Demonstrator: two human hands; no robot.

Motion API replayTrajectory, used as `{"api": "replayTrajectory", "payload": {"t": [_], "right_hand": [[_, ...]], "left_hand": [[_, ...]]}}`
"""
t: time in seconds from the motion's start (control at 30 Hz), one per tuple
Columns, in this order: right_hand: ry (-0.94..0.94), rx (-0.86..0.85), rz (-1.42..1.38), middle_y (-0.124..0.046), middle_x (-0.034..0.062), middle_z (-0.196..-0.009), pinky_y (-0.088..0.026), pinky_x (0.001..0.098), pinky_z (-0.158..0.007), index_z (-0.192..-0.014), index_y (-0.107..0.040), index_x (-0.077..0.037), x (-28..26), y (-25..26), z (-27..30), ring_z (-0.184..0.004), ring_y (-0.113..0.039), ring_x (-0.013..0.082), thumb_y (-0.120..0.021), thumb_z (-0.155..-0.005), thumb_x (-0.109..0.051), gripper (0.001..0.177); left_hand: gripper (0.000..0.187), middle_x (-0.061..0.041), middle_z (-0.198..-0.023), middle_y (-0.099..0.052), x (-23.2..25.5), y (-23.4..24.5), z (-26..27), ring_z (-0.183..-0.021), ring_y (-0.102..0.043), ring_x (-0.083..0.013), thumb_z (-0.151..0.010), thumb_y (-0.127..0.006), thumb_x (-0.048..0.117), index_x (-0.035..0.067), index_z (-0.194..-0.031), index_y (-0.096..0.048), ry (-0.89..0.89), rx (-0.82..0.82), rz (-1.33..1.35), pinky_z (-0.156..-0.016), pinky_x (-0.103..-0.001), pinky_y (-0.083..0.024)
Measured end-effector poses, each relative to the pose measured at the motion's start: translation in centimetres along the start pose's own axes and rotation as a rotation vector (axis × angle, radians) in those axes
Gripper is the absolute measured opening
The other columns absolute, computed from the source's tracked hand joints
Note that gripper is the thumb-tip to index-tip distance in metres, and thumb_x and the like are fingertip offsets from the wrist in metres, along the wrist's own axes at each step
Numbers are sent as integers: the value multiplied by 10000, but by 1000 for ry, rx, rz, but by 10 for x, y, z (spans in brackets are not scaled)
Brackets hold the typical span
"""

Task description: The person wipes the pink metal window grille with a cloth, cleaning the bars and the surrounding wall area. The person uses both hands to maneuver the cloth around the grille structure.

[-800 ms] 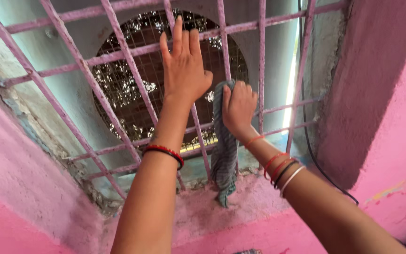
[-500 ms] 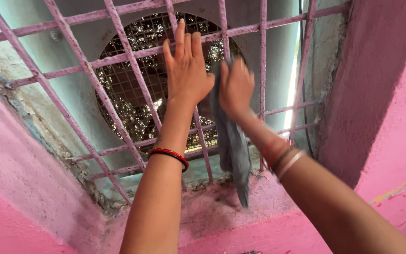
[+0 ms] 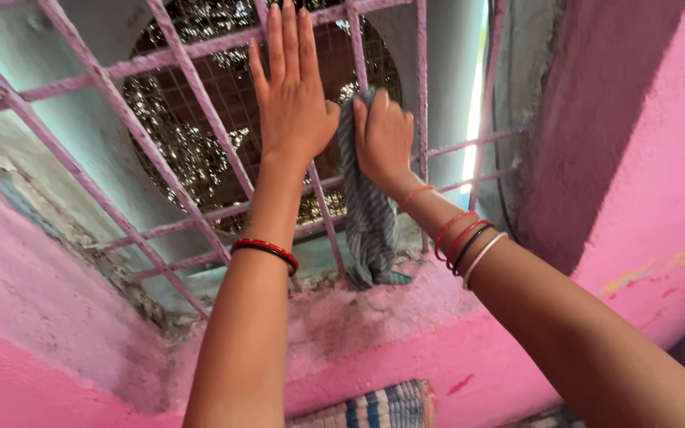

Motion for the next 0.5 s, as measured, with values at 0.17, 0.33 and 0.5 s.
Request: {"api": "replayTrajectory", "payload": {"t": [0.17, 0.33, 0.5], "right_hand": [[-75, 6, -17, -682, 182, -861, -387, 555, -715, -996, -537, -57, 2, -13, -39, -845, -629, 425, -502, -1101, -359, 321], [20, 115, 30, -649, 174, -850, -390, 525, -738, -1094, -545, -27, -1, -9, -26, -806, -606, 409, -530, -1097, -348, 320], [-14, -6, 42, -657, 174, -867, -390, 528, -739, -1059, -538, -20, 8, -3, 41, -847, -624, 390, -548, -1055, -335, 315]], "left_hand": [[941, -196, -1766, -41, 4, -15, 23, -1652, -27, -303, -908, -675, 130, -81, -1662, -154, -55, 38, -198, -1341, -516, -147], [948, -211, -1717, -65, 12, -23, 46, -1605, -66, -334, -848, -701, 206, -100, -1613, -232, -25, -80, -93, -1290, -535, -178], [1023, -166, -1702, -125, 28, -26, 75, -1581, -95, -331, -761, -793, 327, -65, -1574, -313, -118, -219, -75, -1243, -558, -214]]}}
Point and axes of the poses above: each hand's wrist, its own z-axis away from the middle knuckle, its own y-axis out of the back of the hand, x = y × z, the point moved 9 cm from there along -z, towards the middle knuckle
